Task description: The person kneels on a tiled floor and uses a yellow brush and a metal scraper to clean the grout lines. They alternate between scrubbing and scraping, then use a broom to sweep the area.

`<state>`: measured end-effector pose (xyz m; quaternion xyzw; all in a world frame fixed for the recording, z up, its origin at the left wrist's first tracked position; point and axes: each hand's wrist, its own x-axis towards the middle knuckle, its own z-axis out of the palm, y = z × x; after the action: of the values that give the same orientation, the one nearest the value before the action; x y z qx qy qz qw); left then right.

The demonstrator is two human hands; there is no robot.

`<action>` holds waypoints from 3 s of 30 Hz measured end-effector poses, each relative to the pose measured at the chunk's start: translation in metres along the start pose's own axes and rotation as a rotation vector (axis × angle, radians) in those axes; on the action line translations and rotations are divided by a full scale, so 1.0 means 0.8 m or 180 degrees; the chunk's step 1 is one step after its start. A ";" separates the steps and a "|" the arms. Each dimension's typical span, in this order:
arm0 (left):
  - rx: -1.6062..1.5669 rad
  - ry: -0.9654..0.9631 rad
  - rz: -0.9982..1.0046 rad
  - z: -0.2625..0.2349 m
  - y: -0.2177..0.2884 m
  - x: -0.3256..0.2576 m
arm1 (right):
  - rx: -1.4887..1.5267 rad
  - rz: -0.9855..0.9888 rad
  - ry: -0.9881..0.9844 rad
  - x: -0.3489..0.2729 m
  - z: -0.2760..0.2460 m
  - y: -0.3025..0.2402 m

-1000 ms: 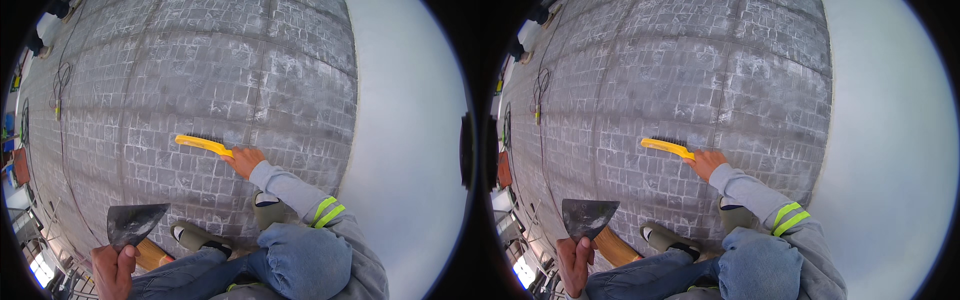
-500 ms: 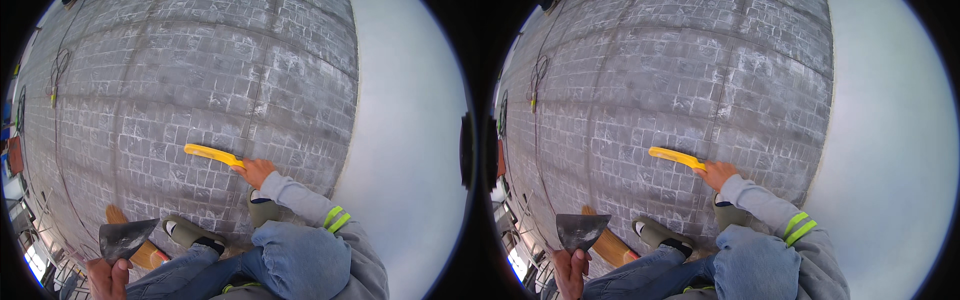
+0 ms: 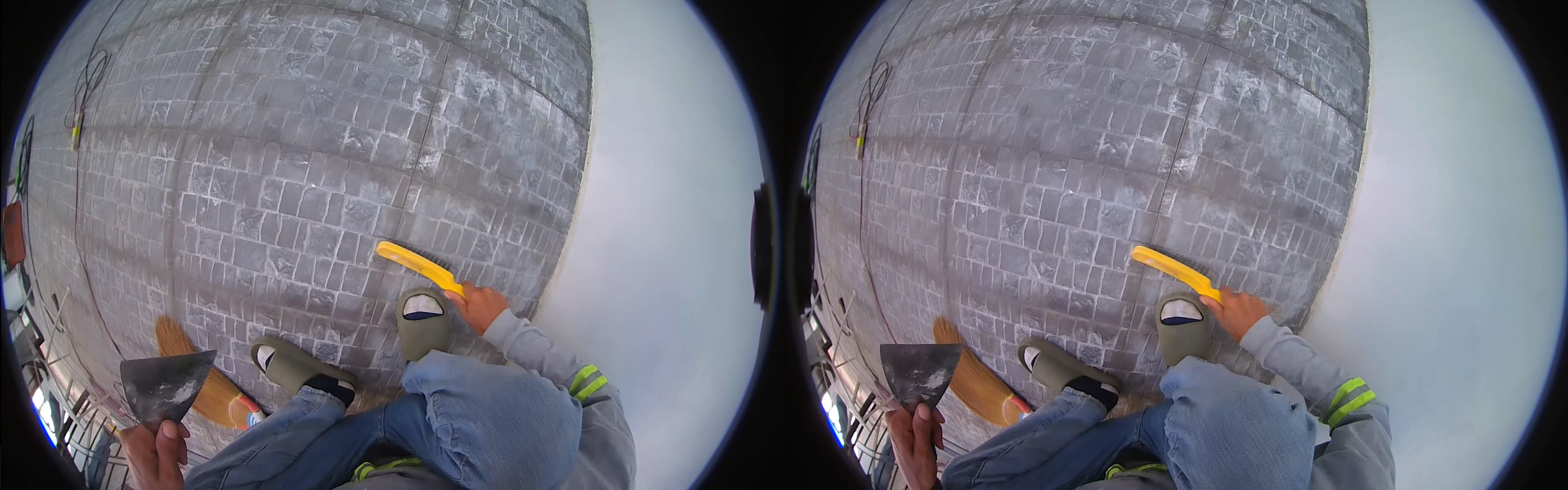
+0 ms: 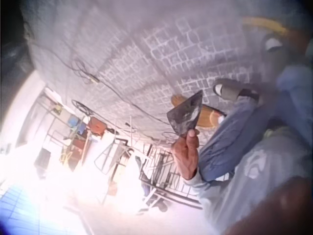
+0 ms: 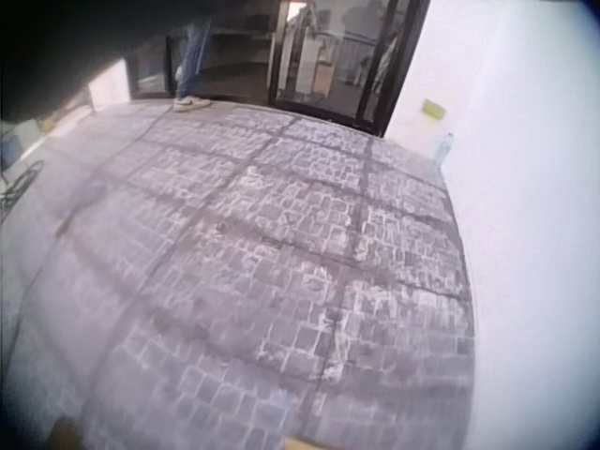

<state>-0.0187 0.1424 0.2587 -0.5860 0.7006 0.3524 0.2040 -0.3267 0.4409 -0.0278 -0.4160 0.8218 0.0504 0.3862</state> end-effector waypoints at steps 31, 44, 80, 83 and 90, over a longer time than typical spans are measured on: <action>-0.1635 0.2271 0.0349 0.005 -0.121 0.046 | 0.0562 -0.1368 -0.0292 0.182 -0.083 -0.172; -0.3832 0.1700 -0.0974 0.317 -0.426 0.114 | -0.0384 -0.1553 -0.0190 0.118 -0.229 -0.196; -0.0724 0.3380 -0.2303 0.380 -0.490 0.151 | 0.1981 0.1219 0.1965 0.094 0.106 -0.237; -0.0751 0.3559 -0.2276 0.379 -0.495 0.150 | 0.2933 0.0981 0.1302 0.155 0.000 -0.204; -0.0511 0.3317 -0.2213 0.379 -0.496 0.147 | 0.2524 -0.0275 0.0688 0.102 -0.211 -0.130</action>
<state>0.2987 0.2591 -0.1276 -0.8876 0.4480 -0.0146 -0.1061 -0.3810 0.2523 0.0595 -0.2719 0.7951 -0.3303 0.4298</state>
